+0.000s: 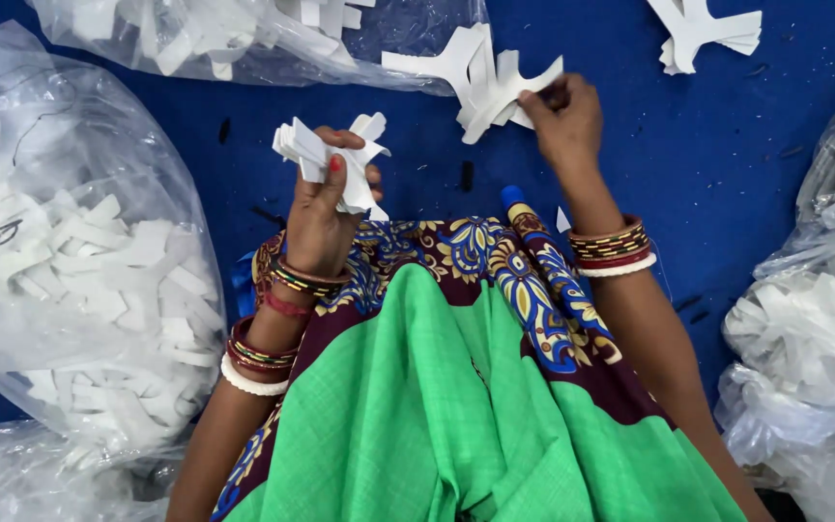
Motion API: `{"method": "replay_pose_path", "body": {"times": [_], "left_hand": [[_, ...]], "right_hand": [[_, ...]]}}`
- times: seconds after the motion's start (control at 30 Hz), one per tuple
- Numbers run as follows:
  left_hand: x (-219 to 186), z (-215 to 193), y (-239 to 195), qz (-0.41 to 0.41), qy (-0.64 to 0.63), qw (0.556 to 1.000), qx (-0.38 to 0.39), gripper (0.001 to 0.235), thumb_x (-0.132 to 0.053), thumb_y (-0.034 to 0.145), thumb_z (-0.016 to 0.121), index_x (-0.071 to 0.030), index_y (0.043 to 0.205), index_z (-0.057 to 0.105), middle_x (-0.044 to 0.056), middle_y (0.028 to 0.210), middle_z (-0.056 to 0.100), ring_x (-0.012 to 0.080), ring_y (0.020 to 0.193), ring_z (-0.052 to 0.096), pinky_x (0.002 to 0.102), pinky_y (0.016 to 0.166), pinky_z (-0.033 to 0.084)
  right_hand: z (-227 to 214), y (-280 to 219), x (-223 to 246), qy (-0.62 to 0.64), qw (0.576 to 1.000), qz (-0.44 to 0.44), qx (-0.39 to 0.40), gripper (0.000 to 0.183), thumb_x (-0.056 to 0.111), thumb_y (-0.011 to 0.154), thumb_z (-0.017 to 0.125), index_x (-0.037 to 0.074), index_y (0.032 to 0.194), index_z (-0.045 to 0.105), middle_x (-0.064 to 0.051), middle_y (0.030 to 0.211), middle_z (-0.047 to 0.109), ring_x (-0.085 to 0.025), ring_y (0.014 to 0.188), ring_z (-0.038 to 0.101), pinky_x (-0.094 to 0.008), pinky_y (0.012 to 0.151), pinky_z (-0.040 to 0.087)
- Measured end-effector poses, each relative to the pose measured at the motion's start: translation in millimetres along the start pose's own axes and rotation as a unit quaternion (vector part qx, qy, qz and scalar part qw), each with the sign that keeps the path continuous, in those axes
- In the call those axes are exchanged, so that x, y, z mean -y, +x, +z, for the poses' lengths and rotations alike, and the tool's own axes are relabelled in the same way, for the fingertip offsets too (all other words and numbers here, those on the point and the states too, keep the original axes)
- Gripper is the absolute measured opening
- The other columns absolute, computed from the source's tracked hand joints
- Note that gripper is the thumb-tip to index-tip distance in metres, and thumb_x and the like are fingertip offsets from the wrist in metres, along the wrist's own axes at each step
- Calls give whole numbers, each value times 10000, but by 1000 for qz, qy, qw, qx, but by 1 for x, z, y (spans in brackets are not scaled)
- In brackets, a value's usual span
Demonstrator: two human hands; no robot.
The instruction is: Picking up white Y-shaped shoe components from a pile and stacking them together.
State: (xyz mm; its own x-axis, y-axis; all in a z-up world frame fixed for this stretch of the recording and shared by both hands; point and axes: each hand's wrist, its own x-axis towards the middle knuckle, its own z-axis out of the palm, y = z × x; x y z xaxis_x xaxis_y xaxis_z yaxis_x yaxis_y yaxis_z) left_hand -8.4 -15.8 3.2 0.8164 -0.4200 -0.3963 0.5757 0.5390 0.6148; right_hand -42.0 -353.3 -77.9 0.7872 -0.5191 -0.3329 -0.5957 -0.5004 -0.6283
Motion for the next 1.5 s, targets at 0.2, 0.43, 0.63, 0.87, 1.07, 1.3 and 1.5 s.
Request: {"method": "replay_pose_path", "body": {"times": [0.2,0.43,0.63,0.87,1.07,1.3,1.5], "left_hand": [[3,-2,1,-47,4,999,-2,255,-245,1144,497,-88,1345,490,78,1272,586,190,1083,669,324,855,597],[6,10,-3,-122,-29,990,69,401,-280,1100,536,-101,1444,434,88,1324,578,206,1141,660,370,889,623],[1,11,-8,-141,-29,985,98,650,-240,1064,637,-153,1597,275,55,1449,514,202,1313,559,418,1047,568],[19,-6,-7,-127,-70,986,77,592,-158,1055,628,-139,1574,344,70,1456,546,221,1365,550,401,1119,501],[3,-15,-4,-119,-126,983,62,307,-156,1099,571,-117,1387,473,65,1282,561,231,1175,593,375,977,524],[-13,-5,-1,-126,-137,981,46,124,-257,1128,484,-143,1175,476,27,1095,468,175,915,499,318,785,455],[-11,-10,-3,-122,-157,979,42,302,-442,1133,430,-143,1134,470,29,1062,459,176,891,489,315,782,455]], "right_hand": [[-36,-17,49,407,901,-55,140,123,31,1042,669,59,1145,608,-30,1059,716,-134,1014,715,-325,967,600],[-40,-78,175,108,902,-285,306,266,-63,896,584,72,1108,670,-54,1063,698,-207,1047,690,-375,906,551],[-3,-99,184,116,923,-269,250,153,13,992,651,78,1123,696,-80,1100,581,-265,1071,559,-356,876,534],[22,-113,176,189,946,-198,170,283,128,893,708,78,1139,579,-71,1125,580,-227,1058,614,-313,890,549],[14,-107,173,116,911,-358,170,328,105,889,760,43,1199,673,-90,1217,588,-247,1142,565,-412,963,506],[20,5,102,-13,953,-291,88,228,76,991,670,87,1214,713,-72,1285,603,-258,1188,590,-418,993,517],[14,11,117,-227,866,-446,-7,255,113,850,810,73,1086,720,-121,1207,612,-355,1198,540,-491,939,438]]}}
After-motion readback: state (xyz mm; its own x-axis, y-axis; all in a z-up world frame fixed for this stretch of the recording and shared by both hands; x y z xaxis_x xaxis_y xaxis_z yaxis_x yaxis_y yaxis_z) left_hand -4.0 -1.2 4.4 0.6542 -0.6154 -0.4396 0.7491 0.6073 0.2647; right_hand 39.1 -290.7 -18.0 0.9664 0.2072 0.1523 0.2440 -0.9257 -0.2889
